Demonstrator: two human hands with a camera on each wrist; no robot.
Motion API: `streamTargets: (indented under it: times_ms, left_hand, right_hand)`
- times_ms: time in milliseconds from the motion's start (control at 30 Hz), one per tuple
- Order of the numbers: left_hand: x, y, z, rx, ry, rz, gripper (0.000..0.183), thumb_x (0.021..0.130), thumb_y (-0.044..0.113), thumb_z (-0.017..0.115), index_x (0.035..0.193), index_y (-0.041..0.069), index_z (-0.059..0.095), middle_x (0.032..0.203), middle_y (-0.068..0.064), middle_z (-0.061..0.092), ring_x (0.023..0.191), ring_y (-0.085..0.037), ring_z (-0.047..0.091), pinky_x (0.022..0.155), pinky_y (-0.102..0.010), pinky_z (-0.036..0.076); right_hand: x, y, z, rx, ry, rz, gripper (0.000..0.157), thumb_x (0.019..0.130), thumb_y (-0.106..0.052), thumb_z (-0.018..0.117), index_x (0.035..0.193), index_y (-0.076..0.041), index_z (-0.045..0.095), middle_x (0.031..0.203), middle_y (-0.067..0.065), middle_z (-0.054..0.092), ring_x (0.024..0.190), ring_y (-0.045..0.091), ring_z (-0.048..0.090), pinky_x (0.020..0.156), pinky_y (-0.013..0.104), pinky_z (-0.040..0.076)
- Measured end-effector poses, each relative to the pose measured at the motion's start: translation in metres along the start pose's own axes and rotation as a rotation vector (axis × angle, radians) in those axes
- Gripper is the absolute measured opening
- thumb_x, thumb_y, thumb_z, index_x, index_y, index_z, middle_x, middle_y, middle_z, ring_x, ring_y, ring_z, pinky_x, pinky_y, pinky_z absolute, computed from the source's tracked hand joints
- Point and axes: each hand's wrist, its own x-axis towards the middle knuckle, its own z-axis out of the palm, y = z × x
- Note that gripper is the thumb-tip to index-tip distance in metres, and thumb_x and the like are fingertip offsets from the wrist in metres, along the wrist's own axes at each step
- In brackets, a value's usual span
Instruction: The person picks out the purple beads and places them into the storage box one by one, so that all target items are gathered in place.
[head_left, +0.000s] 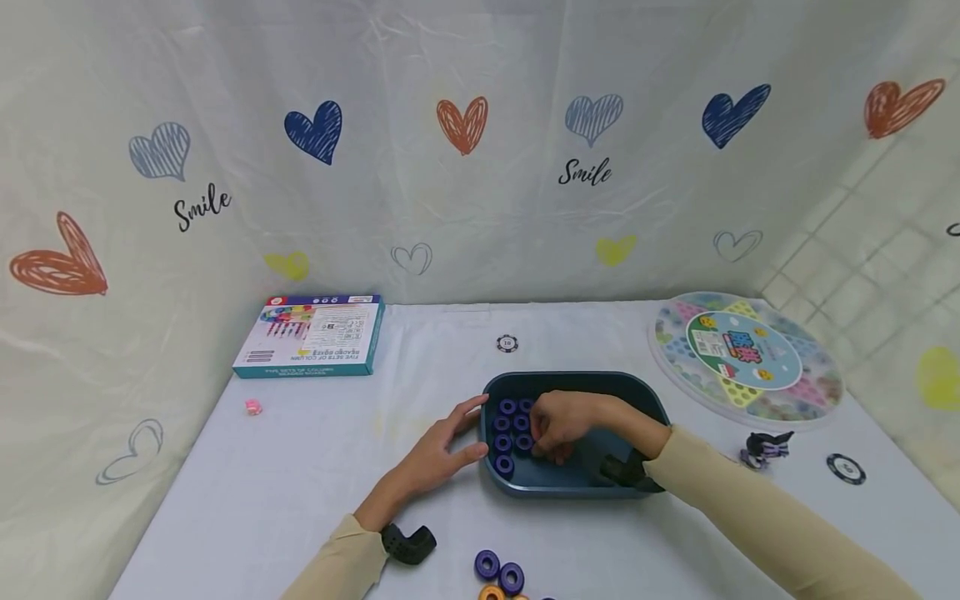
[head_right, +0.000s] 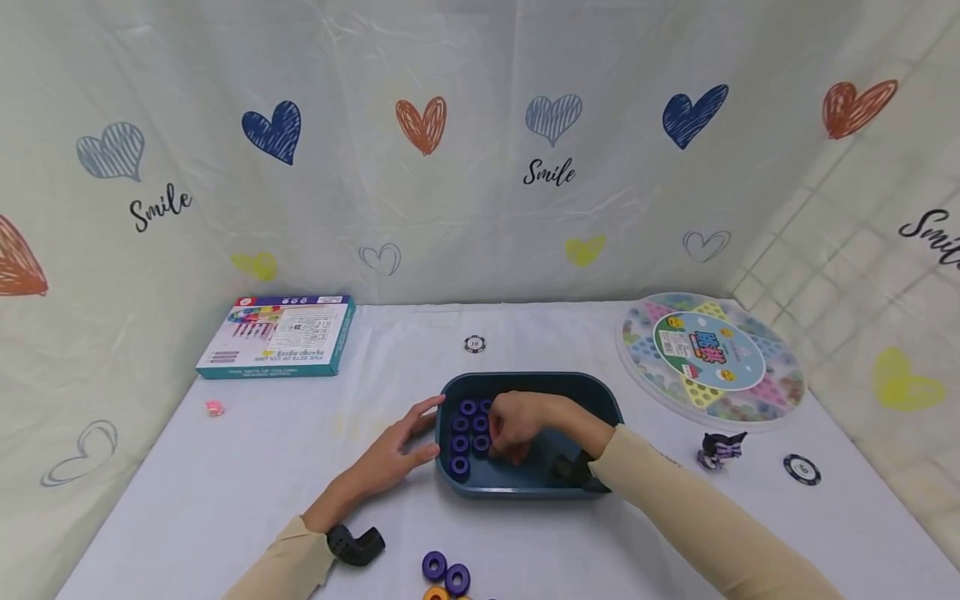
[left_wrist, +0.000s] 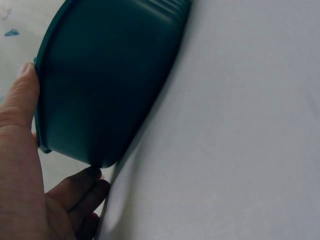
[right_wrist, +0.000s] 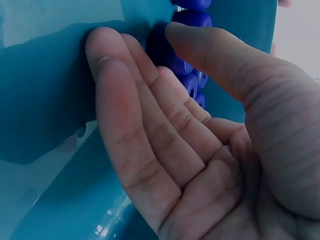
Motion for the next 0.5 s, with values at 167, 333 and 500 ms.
streamTargets:
  times_ms: [167, 333, 500]
  left_hand:
    - [0.000, 0.001, 0.000, -0.003, 0.000, -0.005, 0.063, 0.089, 0.039, 0.053, 0.142, 0.030, 0.020, 0.138, -0.001, 0.039, 0.127, -0.015, 0.034, 0.102, -0.048, 0.025]
    - [0.001, 0.002, 0.000, -0.001, -0.003, -0.018, 0.063, 0.089, 0.040, 0.053, 0.142, 0.032, 0.020, 0.138, 0.000, 0.038, 0.128, -0.014, 0.033, 0.102, -0.049, 0.025]
    - [-0.001, 0.002, 0.000, 0.001, 0.001, -0.030, 0.064, 0.088, 0.040, 0.054, 0.142, 0.033, 0.020, 0.138, 0.001, 0.039, 0.127, -0.014, 0.033, 0.101, -0.050, 0.025]
  right_hand:
    - [0.000, -0.001, 0.000, -0.037, -0.017, 0.005, 0.014, 0.084, -0.021, 0.064, 0.078, -0.009, 0.060, 0.067, 0.005, 0.065, 0.060, 0.021, 0.063, 0.056, 0.032, 0.052]
    - [-0.005, -0.003, -0.002, -0.057, -0.014, 0.000, 0.015, 0.085, -0.022, 0.062, 0.077, -0.009, 0.061, 0.068, 0.006, 0.065, 0.060, 0.021, 0.064, 0.057, 0.032, 0.052]
    - [-0.013, -0.008, -0.006, -0.091, 0.031, -0.019, 0.013, 0.086, -0.021, 0.061, 0.080, -0.010, 0.062, 0.070, 0.004, 0.064, 0.062, 0.020, 0.063, 0.056, 0.030, 0.051]
